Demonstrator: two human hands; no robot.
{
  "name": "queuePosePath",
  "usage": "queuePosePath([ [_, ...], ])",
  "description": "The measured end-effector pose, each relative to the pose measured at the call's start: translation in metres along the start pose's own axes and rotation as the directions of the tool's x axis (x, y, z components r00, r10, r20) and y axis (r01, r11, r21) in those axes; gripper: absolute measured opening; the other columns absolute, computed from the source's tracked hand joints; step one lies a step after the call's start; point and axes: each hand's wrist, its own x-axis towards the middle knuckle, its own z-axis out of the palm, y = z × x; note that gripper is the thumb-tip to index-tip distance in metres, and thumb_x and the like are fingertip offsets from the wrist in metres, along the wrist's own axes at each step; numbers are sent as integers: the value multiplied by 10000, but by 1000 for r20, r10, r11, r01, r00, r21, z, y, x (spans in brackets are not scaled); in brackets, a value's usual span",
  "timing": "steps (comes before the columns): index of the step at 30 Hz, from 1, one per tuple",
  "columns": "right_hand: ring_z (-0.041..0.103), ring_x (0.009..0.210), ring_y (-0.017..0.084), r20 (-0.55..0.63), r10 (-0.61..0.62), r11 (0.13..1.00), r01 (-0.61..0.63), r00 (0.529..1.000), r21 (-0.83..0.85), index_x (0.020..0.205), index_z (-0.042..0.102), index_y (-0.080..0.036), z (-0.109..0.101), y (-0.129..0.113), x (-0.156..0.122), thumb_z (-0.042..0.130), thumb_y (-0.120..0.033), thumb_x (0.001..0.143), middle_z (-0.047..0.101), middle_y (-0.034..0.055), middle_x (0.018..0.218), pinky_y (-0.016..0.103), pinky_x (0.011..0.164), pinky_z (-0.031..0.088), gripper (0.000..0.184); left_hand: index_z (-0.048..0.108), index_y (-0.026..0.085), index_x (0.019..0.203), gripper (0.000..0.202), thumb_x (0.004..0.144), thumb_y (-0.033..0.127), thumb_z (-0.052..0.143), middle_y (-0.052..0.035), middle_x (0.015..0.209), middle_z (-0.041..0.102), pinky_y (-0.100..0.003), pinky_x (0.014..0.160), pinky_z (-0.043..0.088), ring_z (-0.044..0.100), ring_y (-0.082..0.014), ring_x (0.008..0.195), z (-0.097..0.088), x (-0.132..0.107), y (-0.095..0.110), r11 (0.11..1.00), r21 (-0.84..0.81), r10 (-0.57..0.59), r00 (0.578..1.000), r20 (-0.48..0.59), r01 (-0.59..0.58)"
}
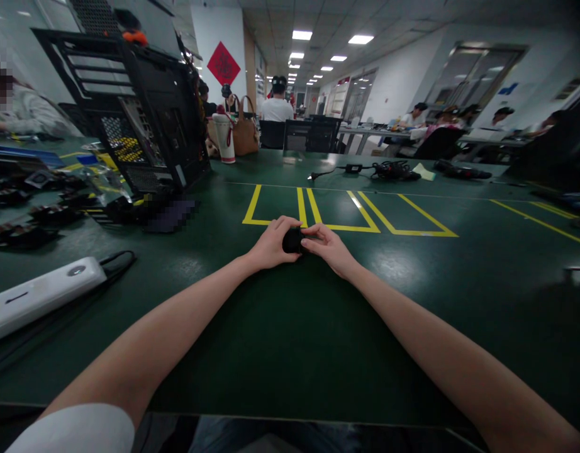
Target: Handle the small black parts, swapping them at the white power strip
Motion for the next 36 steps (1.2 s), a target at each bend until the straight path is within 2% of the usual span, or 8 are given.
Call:
queuePosePath([
  [5,565,886,151,-37,-8,1000,8,999,-25,911,530,-208,1,0,2,626,-267,672,546,20,976,369,854,431,264,400,209,1104,546,615,241,642,-59,1068,459,-381,836,384,454,-225,983,0,1,0,1000,1,-1,1000,4,1],
  [9,557,925,154,2,22,999,-22,1000,-26,961,524,-214,1,-1,1,615,-259,686,539,29,1025,372,880,414,293,405,207,1097,542,613,249,644,-57,1064,461,-376,823,393,458,-223,972,0,1,-1,1000,6,-10,1000,2,10],
  [12,555,927,150,18,7,1000,-7,1000,-8,929,526,-218,0,-1,0,637,-244,664,545,16,1001,358,873,422,289,407,206,1096,541,611,244,644,-57,1067,461,-374,826,392,457,-223,972,0,1,-1,1000,13,-8,1000,3,8],
  [17,574,822,139,-40,9,999,-10,999,-42,870,536,-211,1,0,1,607,-292,687,552,12,944,373,816,452,212,399,213,1107,567,600,226,652,-57,1074,457,-383,841,384,451,-227,989,0,0,0,1000,9,-7,1000,-4,7],
  [23,557,947,160,0,34,999,-34,999,-41,973,515,-211,1,0,1,609,-257,691,545,33,1033,377,884,420,301,396,222,1101,549,609,214,640,-56,1074,459,-397,843,381,450,-230,998,0,0,1,1000,-4,-11,1000,6,11],
  [27,550,967,163,20,-6,1000,6,1000,-6,924,516,-217,1,-1,-1,657,-230,640,542,16,1018,366,889,423,318,402,225,1099,547,607,219,640,-58,1080,456,-398,834,386,452,-234,995,0,0,1,1000,-13,-18,1000,7,19],
  [32,577,862,150,-27,-8,999,7,1000,-34,868,526,-205,3,-3,0,619,-285,678,551,15,949,376,836,448,226,396,226,1113,564,606,223,643,-57,1091,452,-402,842,386,445,-238,1007,-1,0,2,1000,-1,-20,1000,15,20],
  [36,558,922,159,-32,14,998,-15,999,-58,955,521,-217,4,-5,0,605,-277,692,539,28,1011,385,868,427,283,400,229,1103,546,610,212,635,-54,1084,456,-407,841,382,445,-237,1008,-1,0,3,1000,-10,-21,1000,16,21],
])
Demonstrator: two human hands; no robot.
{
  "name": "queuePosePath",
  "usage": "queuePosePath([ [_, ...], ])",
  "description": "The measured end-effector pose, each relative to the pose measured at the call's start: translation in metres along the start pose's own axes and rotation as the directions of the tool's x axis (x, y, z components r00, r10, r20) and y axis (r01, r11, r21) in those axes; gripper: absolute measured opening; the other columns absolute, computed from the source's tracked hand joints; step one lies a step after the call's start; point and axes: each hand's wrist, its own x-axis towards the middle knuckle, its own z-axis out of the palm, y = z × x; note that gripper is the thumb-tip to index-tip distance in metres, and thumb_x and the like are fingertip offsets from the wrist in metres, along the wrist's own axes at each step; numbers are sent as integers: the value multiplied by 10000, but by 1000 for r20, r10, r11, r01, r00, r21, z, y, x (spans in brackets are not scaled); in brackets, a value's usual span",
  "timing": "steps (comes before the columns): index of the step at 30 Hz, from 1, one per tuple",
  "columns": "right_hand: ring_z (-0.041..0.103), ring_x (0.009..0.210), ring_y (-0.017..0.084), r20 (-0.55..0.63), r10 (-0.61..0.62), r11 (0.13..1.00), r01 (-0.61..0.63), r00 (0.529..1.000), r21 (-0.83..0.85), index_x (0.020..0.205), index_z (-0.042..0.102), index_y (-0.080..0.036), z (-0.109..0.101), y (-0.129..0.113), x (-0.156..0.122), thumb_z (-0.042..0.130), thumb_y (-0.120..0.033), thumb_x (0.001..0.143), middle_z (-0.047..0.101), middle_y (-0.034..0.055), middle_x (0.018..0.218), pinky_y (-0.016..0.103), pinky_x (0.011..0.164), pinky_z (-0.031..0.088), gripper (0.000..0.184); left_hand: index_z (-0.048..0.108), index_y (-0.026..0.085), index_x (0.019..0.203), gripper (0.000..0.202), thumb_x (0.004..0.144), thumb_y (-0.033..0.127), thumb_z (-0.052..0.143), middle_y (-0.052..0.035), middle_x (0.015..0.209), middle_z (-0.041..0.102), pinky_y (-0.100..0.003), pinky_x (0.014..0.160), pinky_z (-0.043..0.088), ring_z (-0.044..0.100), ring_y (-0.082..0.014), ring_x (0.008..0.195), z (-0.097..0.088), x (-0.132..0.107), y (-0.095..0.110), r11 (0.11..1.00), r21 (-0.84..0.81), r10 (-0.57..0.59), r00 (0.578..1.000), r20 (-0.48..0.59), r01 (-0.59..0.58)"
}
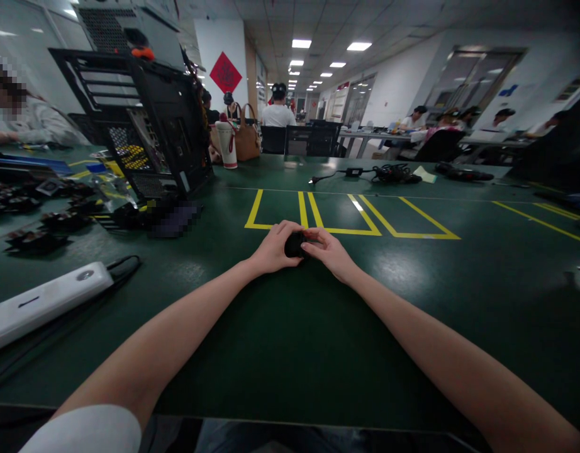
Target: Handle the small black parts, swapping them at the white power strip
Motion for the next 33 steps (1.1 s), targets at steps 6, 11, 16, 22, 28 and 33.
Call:
queuePosePath([
  [6,547,964,165,52,-15,999,13,999,40,933,512,-212,0,-1,-2,645,-248,654,544,24,1022,371,886,427,311,399,241,1105,558,604,213,643,-56,1094,450,-420,836,381,444,-245,1014,-1,-1,0,1000,-15,-17,1000,2,18],
  [11,569,882,148,3,-13,999,13,1000,37,862,523,-204,2,1,-1,611,-269,686,549,15,951,363,844,444,207,396,234,1110,566,603,214,647,-57,1092,450,-408,841,384,442,-240,1009,-1,-1,1,1000,-3,-7,1000,-1,7],
  [16,548,952,159,-9,20,999,-20,1000,29,965,510,-203,0,4,2,623,-255,677,542,36,1024,378,889,409,314,403,218,1099,539,613,211,637,-58,1081,453,-392,836,391,448,-228,991,-1,-1,2,1000,17,11,1000,-5,-11],
  [22,546,963,153,60,-7,997,2,998,72,908,505,-214,-2,4,0,675,-215,612,543,10,1008,371,911,405,341,403,232,1097,547,604,204,639,-57,1087,451,-405,838,385,447,-238,1003,-1,-2,1,1000,7,-4,1000,-2,4],
  [28,563,889,143,44,23,997,-26,999,69,876,502,-221,-1,5,0,631,-273,665,553,8,961,375,842,443,253,398,232,1100,557,598,190,637,-57,1088,453,-414,860,369,437,-243,1023,-3,-2,2,1000,-6,2,1000,2,-2],
  [33,558,910,161,26,59,998,-59,998,27,985,506,-223,-1,3,1,626,-292,668,550,30,989,392,846,441,347,401,236,1097,541,607,184,625,-57,1085,457,-415,842,378,444,-243,1013,-5,-2,4,1000,-19,-9,1000,7,9],
])
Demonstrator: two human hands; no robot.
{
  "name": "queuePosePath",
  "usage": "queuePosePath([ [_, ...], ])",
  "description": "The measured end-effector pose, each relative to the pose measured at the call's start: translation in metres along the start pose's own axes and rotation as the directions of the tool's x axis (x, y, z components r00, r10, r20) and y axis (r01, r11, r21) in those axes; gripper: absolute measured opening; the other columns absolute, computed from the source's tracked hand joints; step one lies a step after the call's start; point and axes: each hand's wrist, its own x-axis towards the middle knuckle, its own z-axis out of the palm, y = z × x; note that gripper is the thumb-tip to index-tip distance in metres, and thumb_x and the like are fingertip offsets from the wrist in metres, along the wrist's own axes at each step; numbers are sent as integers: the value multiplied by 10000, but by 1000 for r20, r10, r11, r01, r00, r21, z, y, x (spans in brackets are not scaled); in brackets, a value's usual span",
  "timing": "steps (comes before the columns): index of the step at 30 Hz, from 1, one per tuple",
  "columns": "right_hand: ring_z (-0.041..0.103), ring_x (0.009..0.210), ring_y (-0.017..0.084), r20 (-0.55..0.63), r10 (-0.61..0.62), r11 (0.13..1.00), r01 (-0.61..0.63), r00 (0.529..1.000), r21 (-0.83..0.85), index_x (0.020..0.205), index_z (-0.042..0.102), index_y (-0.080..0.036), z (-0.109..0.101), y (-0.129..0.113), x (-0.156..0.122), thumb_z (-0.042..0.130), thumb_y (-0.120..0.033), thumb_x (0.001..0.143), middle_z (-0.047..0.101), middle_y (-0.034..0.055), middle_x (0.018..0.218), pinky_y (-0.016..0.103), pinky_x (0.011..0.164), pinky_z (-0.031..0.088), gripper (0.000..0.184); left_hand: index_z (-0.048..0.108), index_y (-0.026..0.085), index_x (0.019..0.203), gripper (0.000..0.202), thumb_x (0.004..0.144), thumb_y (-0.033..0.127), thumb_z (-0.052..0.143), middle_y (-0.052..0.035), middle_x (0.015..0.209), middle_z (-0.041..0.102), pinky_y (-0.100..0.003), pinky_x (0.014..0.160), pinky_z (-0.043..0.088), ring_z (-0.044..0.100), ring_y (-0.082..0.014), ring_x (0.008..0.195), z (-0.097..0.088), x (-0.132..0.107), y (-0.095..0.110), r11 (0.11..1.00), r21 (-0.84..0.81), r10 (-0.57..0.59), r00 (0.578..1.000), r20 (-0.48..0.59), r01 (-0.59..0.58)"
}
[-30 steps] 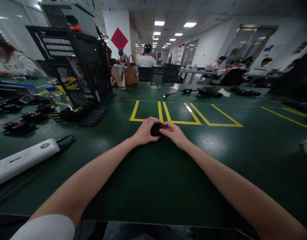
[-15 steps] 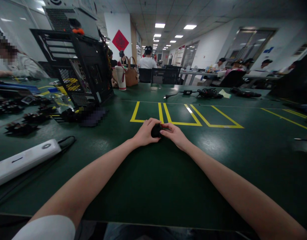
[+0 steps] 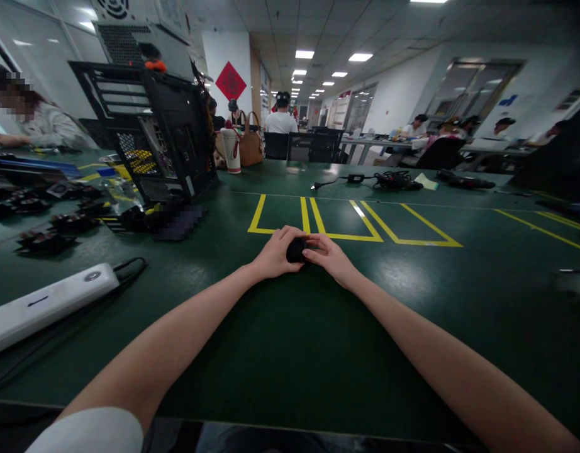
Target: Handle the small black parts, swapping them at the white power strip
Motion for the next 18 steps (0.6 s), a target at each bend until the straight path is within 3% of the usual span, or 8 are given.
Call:
queuePosePath([
  [6,550,957,156,68,-53,998,51,996,42,931,516,-214,-2,-2,0,688,-209,599,546,14,1026,370,910,409,374,403,227,1095,548,600,193,636,-58,1081,456,-404,847,378,445,-236,1008,2,0,-3,1000,16,13,1000,-8,-13],
  [12,577,863,148,9,-40,999,40,999,9,854,525,-202,0,-3,1,640,-278,659,561,8,932,375,850,445,239,402,234,1094,566,584,196,645,-54,1077,455,-414,855,369,443,-242,1018,3,0,-5,1000,15,8,1000,-13,-8],
  [18,557,958,177,17,-35,999,36,999,-25,953,523,-209,-1,-4,1,638,-272,661,557,32,1010,402,897,416,319,398,239,1095,553,599,214,642,-53,1084,451,-414,838,385,443,-241,1010,2,-1,-5,1000,5,7,1000,-1,-7],
])
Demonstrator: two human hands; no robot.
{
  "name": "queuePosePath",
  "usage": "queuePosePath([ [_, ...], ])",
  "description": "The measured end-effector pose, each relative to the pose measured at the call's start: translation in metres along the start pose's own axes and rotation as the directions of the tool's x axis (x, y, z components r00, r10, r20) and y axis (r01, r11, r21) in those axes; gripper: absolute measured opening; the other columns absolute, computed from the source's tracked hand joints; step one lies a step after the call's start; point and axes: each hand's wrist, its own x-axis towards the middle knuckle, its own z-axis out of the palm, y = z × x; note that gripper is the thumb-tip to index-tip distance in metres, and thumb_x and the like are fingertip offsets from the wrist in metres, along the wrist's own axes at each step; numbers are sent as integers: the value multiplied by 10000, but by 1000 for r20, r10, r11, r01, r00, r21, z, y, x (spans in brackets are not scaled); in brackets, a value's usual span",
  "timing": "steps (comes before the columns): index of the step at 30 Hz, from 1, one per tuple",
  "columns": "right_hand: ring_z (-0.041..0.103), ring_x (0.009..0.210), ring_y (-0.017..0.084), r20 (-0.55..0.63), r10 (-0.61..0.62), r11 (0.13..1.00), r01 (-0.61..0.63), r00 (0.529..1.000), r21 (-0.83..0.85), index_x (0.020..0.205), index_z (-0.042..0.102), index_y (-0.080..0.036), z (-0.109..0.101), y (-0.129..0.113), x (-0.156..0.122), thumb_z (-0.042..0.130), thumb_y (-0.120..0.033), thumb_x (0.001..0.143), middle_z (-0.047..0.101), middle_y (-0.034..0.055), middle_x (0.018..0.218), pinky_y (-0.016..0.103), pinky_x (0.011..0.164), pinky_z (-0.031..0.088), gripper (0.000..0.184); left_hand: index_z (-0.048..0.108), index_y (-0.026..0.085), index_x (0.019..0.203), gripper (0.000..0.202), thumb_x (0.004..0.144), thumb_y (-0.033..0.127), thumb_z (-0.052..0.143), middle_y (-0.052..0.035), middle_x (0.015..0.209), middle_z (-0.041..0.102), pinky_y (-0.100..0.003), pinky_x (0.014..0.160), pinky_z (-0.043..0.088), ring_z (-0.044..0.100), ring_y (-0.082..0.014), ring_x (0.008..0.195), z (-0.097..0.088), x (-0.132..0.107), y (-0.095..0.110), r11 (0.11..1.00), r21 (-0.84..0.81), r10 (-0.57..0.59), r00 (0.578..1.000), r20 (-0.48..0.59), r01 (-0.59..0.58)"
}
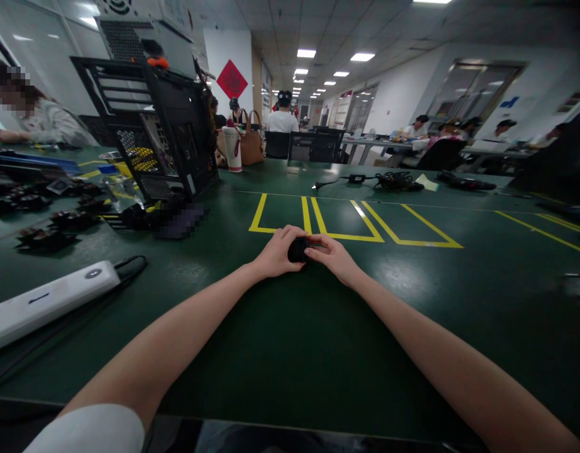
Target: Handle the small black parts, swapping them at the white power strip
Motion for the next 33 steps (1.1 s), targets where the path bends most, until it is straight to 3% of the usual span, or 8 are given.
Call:
queuePosePath([
  [4,563,947,159,26,-34,999,34,999,26,912,525,-216,-2,3,0,671,-222,625,558,8,992,378,901,419,322,391,229,1109,568,601,212,646,-59,1088,448,-411,843,386,441,-240,1010,1,0,-1,1000,10,9,1000,-4,-9],
  [9,580,877,145,-17,-37,999,37,999,19,857,534,-211,0,4,0,627,-268,674,561,6,949,374,854,447,214,393,229,1105,561,604,208,644,-58,1091,445,-410,832,397,444,-240,1009,-1,0,1,1000,14,4,1000,5,-4],
  [15,561,952,175,7,-7,1000,7,1000,-27,967,528,-211,-1,0,-1,615,-273,686,559,34,1021,401,888,420,301,398,225,1091,542,608,214,643,-55,1081,447,-392,824,400,446,-229,993,-1,0,0,1000,11,13,1000,5,-13],
  [20,552,972,167,18,-59,998,58,998,36,914,532,-214,-2,4,0,675,-230,618,550,8,999,378,915,408,329,398,217,1099,562,598,215,651,-59,1077,447,-390,833,389,442,-231,992,1,0,-1,1000,17,22,1000,-11,-22],
  [25,578,903,155,-3,-39,998,39,999,39,872,550,-214,-2,7,1,631,-259,671,559,4,950,388,887,423,221,396,227,1104,566,598,216,649,-57,1081,446,-399,834,388,441,-239,1002,1,0,-2,1000,10,17,1000,-9,-17],
  [30,569,942,177,4,12,1000,-12,1000,7,990,540,-229,-3,5,2,624,-265,676,570,28,1015,421,899,405,327,396,226,1104,562,601,213,647,-57,1083,445,-395,832,393,441,-236,1000,1,0,-2,1000,5,13,1000,-6,-13],
  [33,561,964,181,32,7,1000,-8,999,23,962,547,-216,-4,5,2,649,-245,649,574,27,1010,412,916,396,330,394,228,1106,566,600,217,649,-57,1083,444,-399,827,395,442,-237,996,2,0,-3,1000,6,11,1000,-10,-11],
])
